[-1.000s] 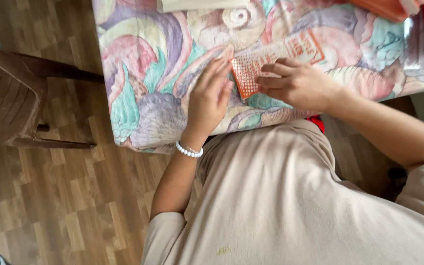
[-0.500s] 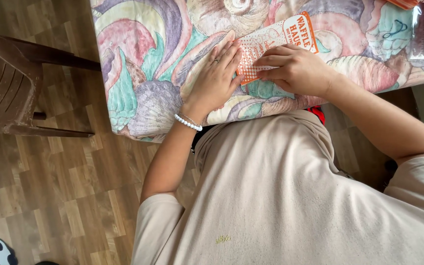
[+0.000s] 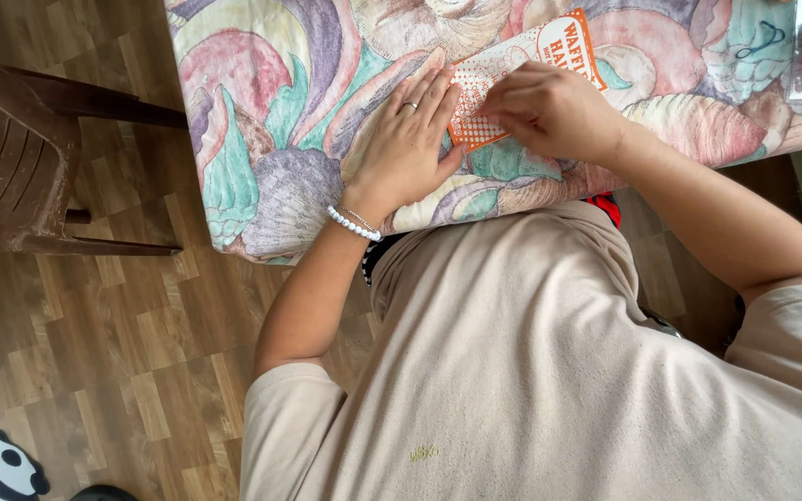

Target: Folding individual paper sheets into bags or sleeves by hand on a table.

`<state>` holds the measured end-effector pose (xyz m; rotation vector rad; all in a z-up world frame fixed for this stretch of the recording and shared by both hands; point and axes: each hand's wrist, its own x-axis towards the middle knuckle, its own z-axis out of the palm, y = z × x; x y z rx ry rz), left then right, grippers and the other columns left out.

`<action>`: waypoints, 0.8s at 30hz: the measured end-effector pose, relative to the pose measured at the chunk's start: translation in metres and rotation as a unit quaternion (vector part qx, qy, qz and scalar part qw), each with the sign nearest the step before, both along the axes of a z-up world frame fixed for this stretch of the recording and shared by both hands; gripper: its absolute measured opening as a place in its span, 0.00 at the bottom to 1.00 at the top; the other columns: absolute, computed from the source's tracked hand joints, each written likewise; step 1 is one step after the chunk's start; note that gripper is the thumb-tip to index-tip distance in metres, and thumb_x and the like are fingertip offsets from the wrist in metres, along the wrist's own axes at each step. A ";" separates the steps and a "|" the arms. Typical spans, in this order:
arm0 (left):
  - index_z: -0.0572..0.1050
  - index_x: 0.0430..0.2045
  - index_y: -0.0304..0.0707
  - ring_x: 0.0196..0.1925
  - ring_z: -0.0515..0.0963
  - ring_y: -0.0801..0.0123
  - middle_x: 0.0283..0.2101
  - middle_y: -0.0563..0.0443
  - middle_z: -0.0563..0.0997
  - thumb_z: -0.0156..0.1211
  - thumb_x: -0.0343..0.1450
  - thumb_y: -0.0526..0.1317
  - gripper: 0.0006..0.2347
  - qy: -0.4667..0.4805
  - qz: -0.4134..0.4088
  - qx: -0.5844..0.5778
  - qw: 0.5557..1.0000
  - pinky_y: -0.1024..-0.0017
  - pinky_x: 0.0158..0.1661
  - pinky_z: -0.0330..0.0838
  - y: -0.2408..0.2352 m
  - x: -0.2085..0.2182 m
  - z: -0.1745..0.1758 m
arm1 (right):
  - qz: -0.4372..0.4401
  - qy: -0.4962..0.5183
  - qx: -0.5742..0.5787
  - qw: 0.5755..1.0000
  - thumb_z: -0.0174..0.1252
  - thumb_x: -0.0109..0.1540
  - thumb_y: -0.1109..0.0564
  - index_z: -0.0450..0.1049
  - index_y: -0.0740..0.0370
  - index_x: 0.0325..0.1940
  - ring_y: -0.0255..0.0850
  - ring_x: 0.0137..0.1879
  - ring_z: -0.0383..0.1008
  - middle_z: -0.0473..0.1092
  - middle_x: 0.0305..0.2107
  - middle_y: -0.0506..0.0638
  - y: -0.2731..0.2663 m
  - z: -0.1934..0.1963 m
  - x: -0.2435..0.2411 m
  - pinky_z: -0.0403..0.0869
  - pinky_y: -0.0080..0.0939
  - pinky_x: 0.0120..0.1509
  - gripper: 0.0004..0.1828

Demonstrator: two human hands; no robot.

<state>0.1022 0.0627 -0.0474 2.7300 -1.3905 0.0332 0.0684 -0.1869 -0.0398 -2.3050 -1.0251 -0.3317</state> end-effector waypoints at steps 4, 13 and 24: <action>0.60 0.70 0.32 0.78 0.50 0.57 0.76 0.40 0.48 0.40 0.79 0.58 0.30 0.005 0.020 0.007 1.000 0.41 0.71 0.40 -0.002 0.002 0.004 | -0.100 -0.039 -0.091 0.990 0.54 0.73 0.59 0.76 0.64 0.67 0.55 0.39 0.74 0.73 0.34 0.54 0.005 -0.019 0.023 0.73 0.54 0.41 0.19; 0.58 0.72 0.36 0.79 0.47 0.65 0.77 0.47 0.47 0.42 0.79 0.57 0.30 -0.006 0.027 0.002 1.000 0.27 0.68 0.38 0.001 -0.003 0.005 | -0.181 -0.116 -0.219 0.952 0.51 0.75 0.43 0.78 0.50 0.68 0.48 0.36 0.73 0.69 0.31 0.47 0.007 -0.028 0.028 0.73 0.46 0.33 0.21; 0.57 0.72 0.38 0.79 0.51 0.63 0.78 0.48 0.49 0.45 0.78 0.56 0.29 0.022 0.020 -0.013 0.999 0.29 0.69 0.39 0.001 -0.001 0.012 | -0.260 -0.114 -0.259 0.923 0.58 0.77 0.45 0.85 0.42 0.67 0.47 0.33 0.73 0.67 0.33 0.47 -0.085 -0.021 0.016 0.70 0.49 0.31 0.17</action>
